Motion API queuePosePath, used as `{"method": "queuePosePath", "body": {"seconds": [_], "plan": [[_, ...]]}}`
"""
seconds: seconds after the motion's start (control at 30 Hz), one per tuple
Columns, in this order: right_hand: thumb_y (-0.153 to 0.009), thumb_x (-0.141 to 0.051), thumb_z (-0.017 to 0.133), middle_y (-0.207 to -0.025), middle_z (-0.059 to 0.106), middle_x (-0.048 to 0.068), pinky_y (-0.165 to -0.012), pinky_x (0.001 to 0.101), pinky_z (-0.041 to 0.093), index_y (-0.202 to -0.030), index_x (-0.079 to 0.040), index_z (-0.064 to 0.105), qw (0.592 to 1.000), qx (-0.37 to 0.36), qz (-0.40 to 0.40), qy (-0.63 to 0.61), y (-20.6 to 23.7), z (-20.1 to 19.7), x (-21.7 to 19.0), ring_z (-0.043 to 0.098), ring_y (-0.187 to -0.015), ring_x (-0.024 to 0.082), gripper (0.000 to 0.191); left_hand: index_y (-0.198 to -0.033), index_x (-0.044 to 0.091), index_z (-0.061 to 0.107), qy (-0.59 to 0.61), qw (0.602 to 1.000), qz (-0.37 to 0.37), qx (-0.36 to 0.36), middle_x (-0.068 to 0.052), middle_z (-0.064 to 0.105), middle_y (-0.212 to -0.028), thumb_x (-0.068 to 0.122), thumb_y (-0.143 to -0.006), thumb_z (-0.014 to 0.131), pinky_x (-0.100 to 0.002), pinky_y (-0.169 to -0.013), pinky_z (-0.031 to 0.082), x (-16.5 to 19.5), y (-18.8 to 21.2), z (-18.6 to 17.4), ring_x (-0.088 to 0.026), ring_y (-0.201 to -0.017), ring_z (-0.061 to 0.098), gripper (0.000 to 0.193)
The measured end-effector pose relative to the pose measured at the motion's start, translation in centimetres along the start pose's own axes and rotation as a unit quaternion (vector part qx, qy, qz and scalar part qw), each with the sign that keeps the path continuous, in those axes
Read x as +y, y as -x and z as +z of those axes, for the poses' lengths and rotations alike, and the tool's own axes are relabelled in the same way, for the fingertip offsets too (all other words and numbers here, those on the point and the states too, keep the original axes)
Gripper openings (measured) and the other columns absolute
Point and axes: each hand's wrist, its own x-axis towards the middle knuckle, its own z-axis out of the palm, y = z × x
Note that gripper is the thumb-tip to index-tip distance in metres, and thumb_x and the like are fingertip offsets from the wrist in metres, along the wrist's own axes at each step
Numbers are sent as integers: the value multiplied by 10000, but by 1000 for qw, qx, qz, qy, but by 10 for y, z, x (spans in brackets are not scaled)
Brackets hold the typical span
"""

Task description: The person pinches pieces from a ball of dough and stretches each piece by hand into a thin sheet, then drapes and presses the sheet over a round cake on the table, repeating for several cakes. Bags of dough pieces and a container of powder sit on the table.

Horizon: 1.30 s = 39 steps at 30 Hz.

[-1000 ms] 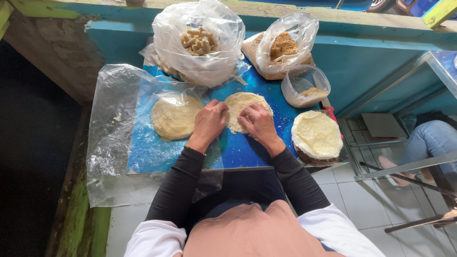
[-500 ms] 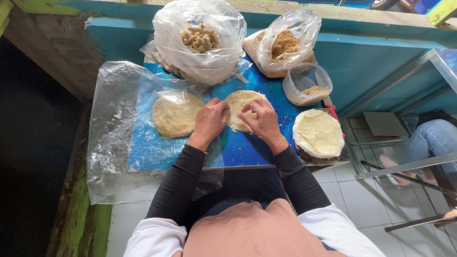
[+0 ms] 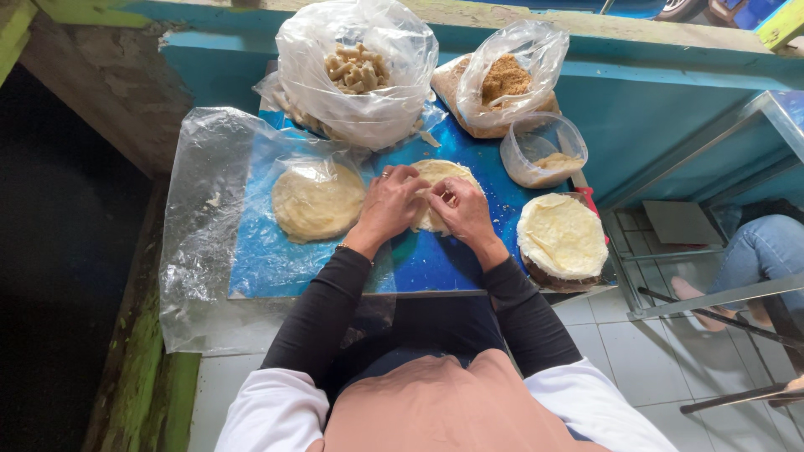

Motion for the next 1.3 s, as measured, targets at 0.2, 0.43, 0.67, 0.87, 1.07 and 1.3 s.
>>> {"method": "queuePosePath", "body": {"seconds": [0.2, 0.43, 0.67, 0.87, 1.07, 1.3], "plan": [[-817, -397, 844, -978, 679, 106, -740, 375, 539, -1018, -25, 664, 999, 4, -41, 5, 2, -6, -11, 658, -840, 249, 460, -949, 128, 740, -26, 999, -15, -25, -32, 708, -1053, 95, -817, 704, -460, -940, 462, -8, -8, 22, -281, -1075, 635, 140], [-726, -338, 840, -1028, 680, 119, -772, 471, 499, -1022, -41, 698, 975, 35, -128, 180, 6, -13, 0, 653, -964, 342, 442, -921, 140, 729, 21, 999, -13, -32, -37, 728, -948, 94, -837, 670, -472, -937, 437, -17, -19, 23, -293, -965, 664, 112], [-847, -139, 677, -1003, 745, 115, -805, 442, 552, -997, -107, 763, 990, 18, -51, 132, -18, -7, 29, 700, -938, 340, 175, -1095, 134, 717, 47, 996, -69, -42, -67, 695, -1115, 244, -844, 725, -478, -966, 442, -17, -18, 15, -303, -1110, 618, 274], [-783, -18, 626, -927, 743, 172, -768, 409, 567, -1008, -89, 775, 989, -63, -19, 129, -59, -17, 30, 736, -866, 332, 279, -1353, 76, 616, -26, 997, -62, -38, -137, 599, -1256, 347, -738, 819, -546, -1017, 373, -23, -5, 19, -350, -1221, 507, 702], [-717, -18, 687, -841, 758, 137, -732, 327, 567, -998, -60, 767, 987, -143, 55, 56, -80, -33, 25, 745, -775, 191, 296, -1347, 149, 618, 2, 992, -112, -56, -93, 628, -1276, 354, -771, 810, -501, -1084, 387, -28, -5, 28, -315, -1263, 529, 640], [-767, -46, 720, -863, 758, 128, -723, 334, 557, -1011, -54, 761, 974, -209, 46, 69, -111, -37, 8, 715, -782, 180, 248, -1350, 158, 617, 0, 990, -123, -73, -123, 614, -1288, 370, -680, 846, -533, -1076, 347, -29, -12, 27, -350, -1266, 511, 738]]}}
